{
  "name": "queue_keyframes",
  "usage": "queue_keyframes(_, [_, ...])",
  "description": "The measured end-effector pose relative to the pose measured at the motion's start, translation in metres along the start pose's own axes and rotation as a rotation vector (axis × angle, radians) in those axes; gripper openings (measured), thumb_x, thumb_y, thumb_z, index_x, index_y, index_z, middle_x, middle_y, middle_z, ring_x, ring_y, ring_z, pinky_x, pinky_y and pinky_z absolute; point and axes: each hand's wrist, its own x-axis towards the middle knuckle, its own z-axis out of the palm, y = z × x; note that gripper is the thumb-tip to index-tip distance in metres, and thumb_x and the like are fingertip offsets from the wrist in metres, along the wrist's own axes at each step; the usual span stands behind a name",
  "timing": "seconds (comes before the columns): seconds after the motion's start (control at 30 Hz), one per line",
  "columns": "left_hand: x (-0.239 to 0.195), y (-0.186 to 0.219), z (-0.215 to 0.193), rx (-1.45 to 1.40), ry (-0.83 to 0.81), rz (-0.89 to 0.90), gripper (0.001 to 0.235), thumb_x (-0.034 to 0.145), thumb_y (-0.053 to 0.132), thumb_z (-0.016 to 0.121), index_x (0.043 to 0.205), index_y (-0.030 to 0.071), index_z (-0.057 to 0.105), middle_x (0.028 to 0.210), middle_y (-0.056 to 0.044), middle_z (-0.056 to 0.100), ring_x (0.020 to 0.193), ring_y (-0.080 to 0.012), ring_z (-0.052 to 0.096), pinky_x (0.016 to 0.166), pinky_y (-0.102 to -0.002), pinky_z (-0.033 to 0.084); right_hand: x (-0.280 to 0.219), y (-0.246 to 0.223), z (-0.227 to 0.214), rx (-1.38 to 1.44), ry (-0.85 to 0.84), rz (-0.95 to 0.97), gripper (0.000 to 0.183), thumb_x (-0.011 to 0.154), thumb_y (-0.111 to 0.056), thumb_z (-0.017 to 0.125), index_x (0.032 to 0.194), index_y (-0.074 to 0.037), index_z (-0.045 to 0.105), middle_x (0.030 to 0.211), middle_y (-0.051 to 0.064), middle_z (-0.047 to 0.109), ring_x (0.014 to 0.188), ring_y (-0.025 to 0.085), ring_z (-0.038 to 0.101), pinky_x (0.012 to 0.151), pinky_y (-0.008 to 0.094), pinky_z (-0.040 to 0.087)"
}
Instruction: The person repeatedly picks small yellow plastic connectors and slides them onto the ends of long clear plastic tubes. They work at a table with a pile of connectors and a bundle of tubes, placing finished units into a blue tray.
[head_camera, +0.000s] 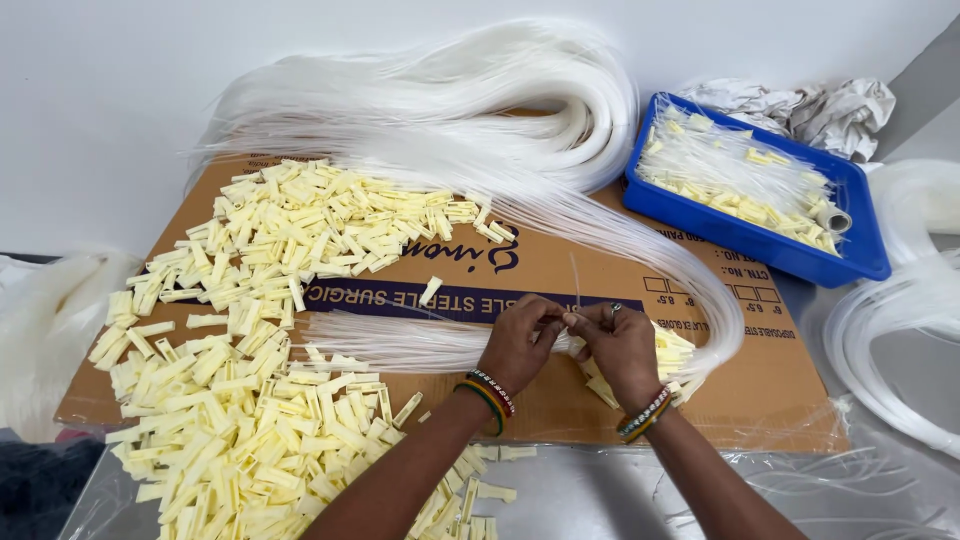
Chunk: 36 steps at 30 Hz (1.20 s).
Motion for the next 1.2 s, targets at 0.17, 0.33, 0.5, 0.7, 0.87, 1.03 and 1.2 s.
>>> queue_keyframes(0.17, [0.001,0.001,0.002,-0.155,0.023,-0.053,0.010,0.093,0.003,0.068,0.102,0.001,0.064,0.103,-0.010,0.066,0.093,-0.0238,0.074,0.082,-0.033,0.063,-0.009,-0.007,0.010,-0.110,0.152,-0.207,0.019,0.087,-0.009,0.074,0.102,0.001,0.071,0.081,0.010,0.078,0.059,0.012,0.070,0.050,0.028,0.056])
queue_keyframes(0.33, [0.000,0.006,-0.005,0.017,-0.020,-0.037,0.012,0.092,0.002,0.070,0.102,0.000,0.065,0.101,-0.011,0.065,0.090,-0.0244,0.072,0.079,-0.034,0.060,-0.003,0.004,-0.002,-1.027,0.090,-0.767,0.022,0.083,-0.005,0.067,0.103,-0.008,0.073,0.084,0.015,0.074,0.060,0.027,0.067,0.054,0.040,0.054])
queue_keyframes(0.5, [0.001,0.010,-0.004,-0.094,-0.036,-0.069,0.014,0.092,0.002,0.069,0.104,0.001,0.063,0.101,-0.008,0.065,0.092,-0.0199,0.073,0.082,-0.030,0.065,0.040,-0.011,-0.027,-0.776,-0.449,-0.079,0.025,0.097,-0.023,0.064,0.094,-0.001,0.075,0.060,0.008,0.067,0.048,0.018,0.065,0.051,0.033,0.052])
queue_keyframes(0.7, [0.000,0.023,-0.006,-0.158,0.030,0.011,0.010,0.091,0.005,0.070,0.101,0.001,0.069,0.106,-0.008,0.058,0.098,-0.0183,0.070,0.087,-0.029,0.062,0.038,-0.021,-0.043,-0.092,-0.507,0.278,0.024,0.096,-0.025,0.065,0.094,-0.003,0.076,0.061,0.003,0.064,0.050,0.007,0.059,0.038,0.021,0.033])
queue_keyframes(0.87, [0.007,0.010,-0.005,-0.083,-0.023,-0.011,0.017,0.085,0.013,0.079,0.091,-0.001,0.070,0.102,-0.009,0.057,0.094,-0.0181,0.068,0.086,-0.029,0.062,0.045,-0.005,-0.044,-0.051,-0.474,0.281,0.023,0.098,-0.021,0.067,0.091,0.001,0.072,0.064,0.004,0.066,0.052,0.008,0.062,0.039,0.022,0.033])
queue_keyframes(1.03, [0.018,-0.035,-0.001,-0.092,-0.247,-0.099,0.031,0.099,0.021,0.078,0.083,-0.004,0.070,0.096,-0.017,0.056,0.093,-0.0228,0.059,0.081,-0.030,0.052,0.038,-0.008,-0.043,-0.008,-0.451,0.262,0.020,0.096,-0.020,0.067,0.091,-0.003,0.075,0.065,0.003,0.067,0.054,0.009,0.066,0.040,0.022,0.035])
queue_keyframes(1.2, [0.025,-0.032,-0.010,-0.306,-0.131,-0.427,0.041,0.093,0.042,0.070,0.082,0.002,0.070,0.076,-0.005,0.074,0.071,-0.0104,0.073,0.065,-0.029,0.057,0.006,-0.040,-0.043,-0.670,-0.330,-0.059,0.033,0.091,-0.034,0.078,0.079,-0.003,0.076,0.062,0.008,0.069,0.054,0.019,0.066,0.048,0.028,0.048])
